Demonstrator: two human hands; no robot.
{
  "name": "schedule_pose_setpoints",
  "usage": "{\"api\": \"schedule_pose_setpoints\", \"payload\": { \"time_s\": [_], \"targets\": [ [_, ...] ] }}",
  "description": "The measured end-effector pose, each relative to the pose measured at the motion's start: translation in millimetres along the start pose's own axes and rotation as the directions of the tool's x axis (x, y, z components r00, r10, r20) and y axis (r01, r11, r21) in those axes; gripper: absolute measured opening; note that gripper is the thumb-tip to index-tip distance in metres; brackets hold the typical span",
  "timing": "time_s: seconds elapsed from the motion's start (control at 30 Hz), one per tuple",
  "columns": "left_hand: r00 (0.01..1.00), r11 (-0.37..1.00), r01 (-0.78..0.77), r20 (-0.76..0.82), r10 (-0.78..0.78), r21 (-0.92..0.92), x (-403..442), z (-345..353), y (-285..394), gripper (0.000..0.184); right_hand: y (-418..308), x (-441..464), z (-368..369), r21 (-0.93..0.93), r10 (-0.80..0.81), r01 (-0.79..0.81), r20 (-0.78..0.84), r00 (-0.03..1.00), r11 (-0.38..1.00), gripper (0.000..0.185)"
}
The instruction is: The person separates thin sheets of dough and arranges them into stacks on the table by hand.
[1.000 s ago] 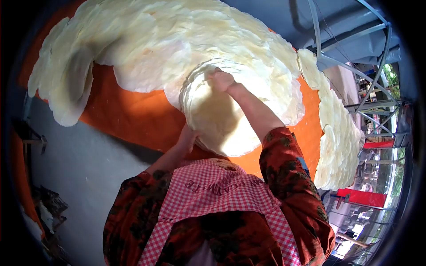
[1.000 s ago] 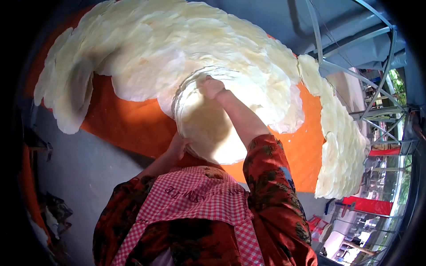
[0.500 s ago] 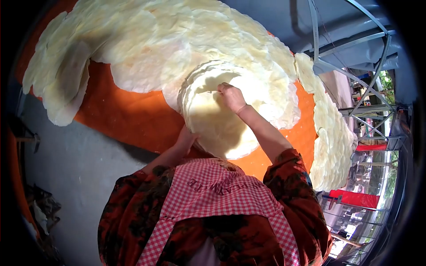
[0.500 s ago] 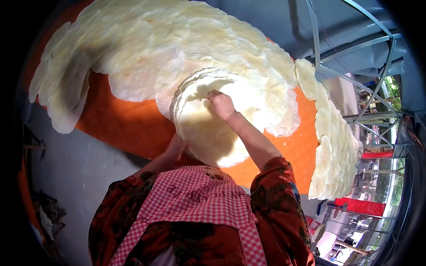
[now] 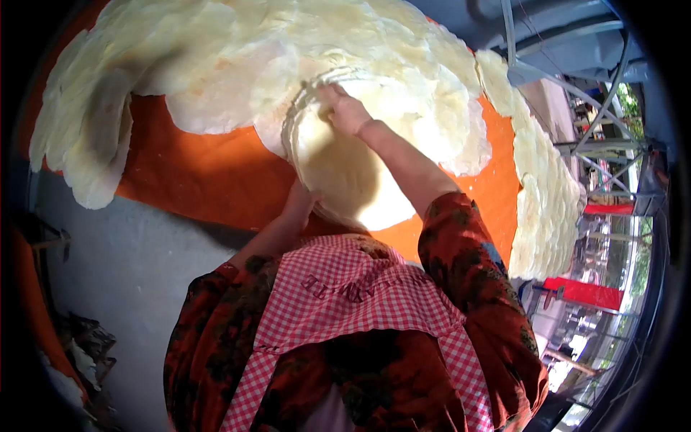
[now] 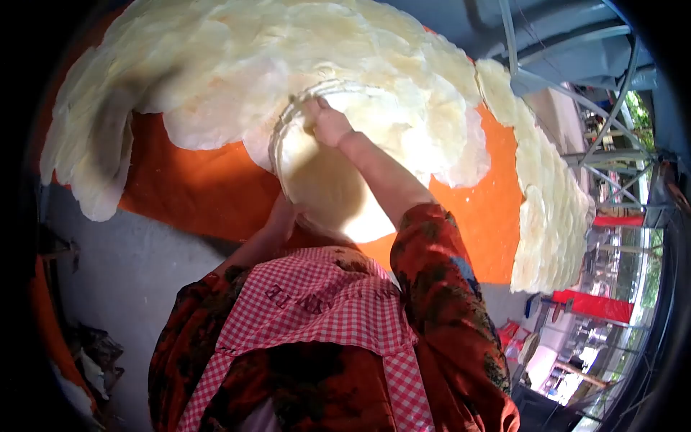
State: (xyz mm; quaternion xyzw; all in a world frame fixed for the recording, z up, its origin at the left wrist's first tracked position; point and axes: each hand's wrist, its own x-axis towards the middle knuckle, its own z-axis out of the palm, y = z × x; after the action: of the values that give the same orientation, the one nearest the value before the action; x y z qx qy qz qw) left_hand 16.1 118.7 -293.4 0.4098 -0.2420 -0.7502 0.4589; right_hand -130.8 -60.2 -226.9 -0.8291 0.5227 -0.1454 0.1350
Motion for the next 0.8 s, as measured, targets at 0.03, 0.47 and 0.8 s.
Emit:
{"api": "schedule_pose_setpoints", "payload": {
  "time_s": [0.03,0.47,0.8],
  "targets": [
    [1.000,1.000,0.002,0.011,-0.002,-0.014,-0.7,0.6,-1.2,0.062,-2.2,-8.0,-9.0,0.104,0.022,-0.022,0.000,1.000,0.994,0.048],
    [0.987,0.985,0.160,-0.019,-0.161,-0.068,-1.6,5.9,8.7,0.058,23.1,-267.6,-30.3,-0.341,0.146,-0.139,-0.005,0.989,0.930,0.057],
    [0.878,0.832,0.427,0.382,-0.288,-0.355,-13.9,5.0,36.9,0.042,-36.0,-264.2,-15.1,0.087,0.079,-0.083,0.053,0.995,0.993,0.059]
  ]
}}
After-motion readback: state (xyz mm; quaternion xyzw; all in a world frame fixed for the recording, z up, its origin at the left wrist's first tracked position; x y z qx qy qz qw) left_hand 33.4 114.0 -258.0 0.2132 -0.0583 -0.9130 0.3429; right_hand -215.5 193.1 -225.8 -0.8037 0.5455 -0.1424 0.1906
